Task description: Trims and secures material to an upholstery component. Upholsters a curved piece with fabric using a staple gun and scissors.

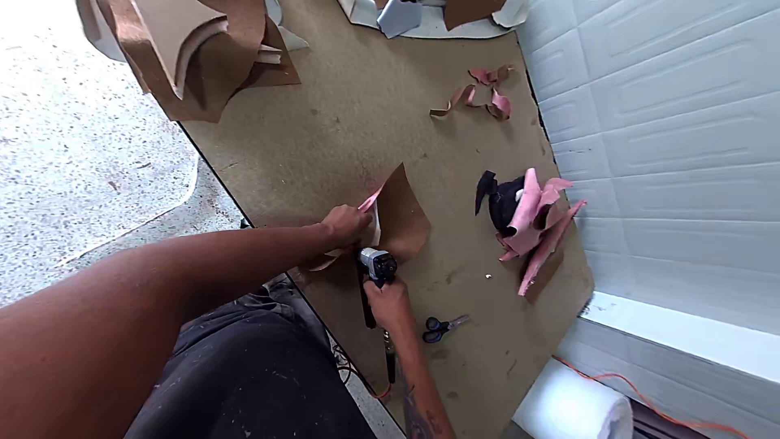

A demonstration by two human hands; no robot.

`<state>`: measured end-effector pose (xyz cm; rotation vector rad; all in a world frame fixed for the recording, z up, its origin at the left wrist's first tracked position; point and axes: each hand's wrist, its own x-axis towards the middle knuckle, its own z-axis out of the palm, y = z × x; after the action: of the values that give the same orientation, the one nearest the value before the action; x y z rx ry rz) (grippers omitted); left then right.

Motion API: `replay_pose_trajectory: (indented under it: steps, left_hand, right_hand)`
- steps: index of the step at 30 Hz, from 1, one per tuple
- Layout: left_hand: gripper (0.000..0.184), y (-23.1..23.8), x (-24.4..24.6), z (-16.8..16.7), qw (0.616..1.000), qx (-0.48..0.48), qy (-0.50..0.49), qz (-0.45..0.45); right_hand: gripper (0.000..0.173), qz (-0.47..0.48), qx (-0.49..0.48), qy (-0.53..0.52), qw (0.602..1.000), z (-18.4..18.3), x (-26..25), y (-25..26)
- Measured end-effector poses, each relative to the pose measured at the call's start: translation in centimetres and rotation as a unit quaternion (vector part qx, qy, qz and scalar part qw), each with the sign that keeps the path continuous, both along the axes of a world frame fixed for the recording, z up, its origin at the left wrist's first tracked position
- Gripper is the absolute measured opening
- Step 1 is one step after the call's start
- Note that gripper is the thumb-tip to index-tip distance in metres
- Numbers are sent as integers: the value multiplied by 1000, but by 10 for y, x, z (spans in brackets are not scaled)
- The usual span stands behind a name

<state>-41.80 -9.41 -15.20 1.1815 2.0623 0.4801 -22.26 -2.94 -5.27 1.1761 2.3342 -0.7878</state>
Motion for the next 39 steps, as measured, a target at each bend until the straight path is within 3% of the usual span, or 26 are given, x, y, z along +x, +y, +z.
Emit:
replay_pose_trajectory:
  steps: [3, 5, 9, 12, 13, 17, 20, 23, 25, 29, 39]
  left_hand:
    - [40, -2, -2, -1, 1000, 3, -5, 19]
    - [41, -6, -4, -2, 1000, 9, -6, 29]
    - [42, -33, 16, 3, 999, 31, 21, 37]
    - [49, -65, 46, 5, 993, 48, 107, 28]
    - [48, -72, 57, 2, 988, 66, 139, 23]
    - [22, -82, 82, -23, 963, 156, 216, 48]
    - [19, -93, 89, -36, 945, 228, 221, 82]
    - [23, -103, 89, -40, 936, 265, 215, 90]
    - [24, -101, 89, -43, 934, 280, 201, 89]
    - [22, -103, 85, -39, 936, 301, 158, 89]
    - [20, -95, 53, -43, 937, 324, 63, 110]
  right_hand:
    - [22, -29, -12, 33, 999, -2, 25, 8]
    - [27, -55, 56, 47, 996, -8, 56, 20]
    - [52, -92, 156, 9, 983, -21, 127, 62]
    - [72, -69, 119, 0, 990, -30, 155, 94]
    - [70, -46, 106, 14, 993, -29, 155, 100]
    - [35, 76, 55, 81, 992, -3, 77, 89]
    - [32, 223, 20, 96, 970, 0, -26, 60]
    - [36, 397, 51, -51, 915, -12, -116, 36]
    - [39, 471, 80, -160, 864, -28, -141, 30]
    - [38, 500, 100, -221, 831, -41, -159, 16]
    - [26, 459, 67, -252, 850, -53, -174, 17]
